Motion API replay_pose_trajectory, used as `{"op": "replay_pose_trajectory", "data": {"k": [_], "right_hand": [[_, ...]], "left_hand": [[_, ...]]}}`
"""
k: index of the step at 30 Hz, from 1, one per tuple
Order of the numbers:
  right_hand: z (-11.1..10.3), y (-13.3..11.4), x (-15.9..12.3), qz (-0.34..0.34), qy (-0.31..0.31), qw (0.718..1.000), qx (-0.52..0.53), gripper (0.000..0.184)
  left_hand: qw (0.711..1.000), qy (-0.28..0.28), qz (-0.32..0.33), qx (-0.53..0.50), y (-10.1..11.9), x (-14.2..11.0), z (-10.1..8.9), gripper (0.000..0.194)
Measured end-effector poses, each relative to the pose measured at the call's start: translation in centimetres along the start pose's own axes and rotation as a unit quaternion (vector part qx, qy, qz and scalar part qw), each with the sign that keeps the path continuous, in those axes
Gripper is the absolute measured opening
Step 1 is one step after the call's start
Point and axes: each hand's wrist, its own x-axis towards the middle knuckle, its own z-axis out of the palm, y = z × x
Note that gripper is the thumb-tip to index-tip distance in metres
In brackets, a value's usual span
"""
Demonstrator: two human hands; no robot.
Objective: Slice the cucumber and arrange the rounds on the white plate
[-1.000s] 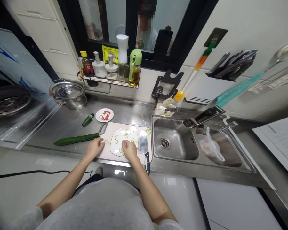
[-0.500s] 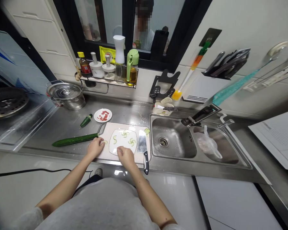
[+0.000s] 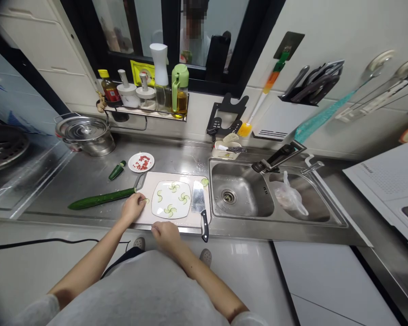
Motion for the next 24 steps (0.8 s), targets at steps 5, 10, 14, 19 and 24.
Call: {"op": "replay_pose_trajectory", "data": {"k": [5,10,14,19,24], "right_hand": [[-0.4,0.2,0.0,0.003,0.006,0.999,0.052,0.026],[-2.7,1.0,1.3,0.039,0.088,0.983,0.158,0.027],[-5.0,1.2,3.4,0.057,0.167,0.954,0.242,0.029],[-7.3,0.3,5.3,0.024,0.191,0.908,0.371,0.028],[-8.3,-0.8,5.4,-0.009,0.156,0.897,0.413,0.025]], "left_hand": [[0.992,-0.002,-0.020,-0.128,-0.1,-0.2,0.0,0.013],[0.905,-0.033,-0.035,-0.422,1.7,-0.7,-1.8,0.040],[0.861,-0.080,-0.037,-0.501,4.6,-1.3,-5.0,0.046],[0.837,-0.101,-0.001,-0.538,7.6,-1.9,-7.5,0.042],[0.820,-0.134,0.033,-0.555,8.6,-2.2,-7.6,0.039]]}}
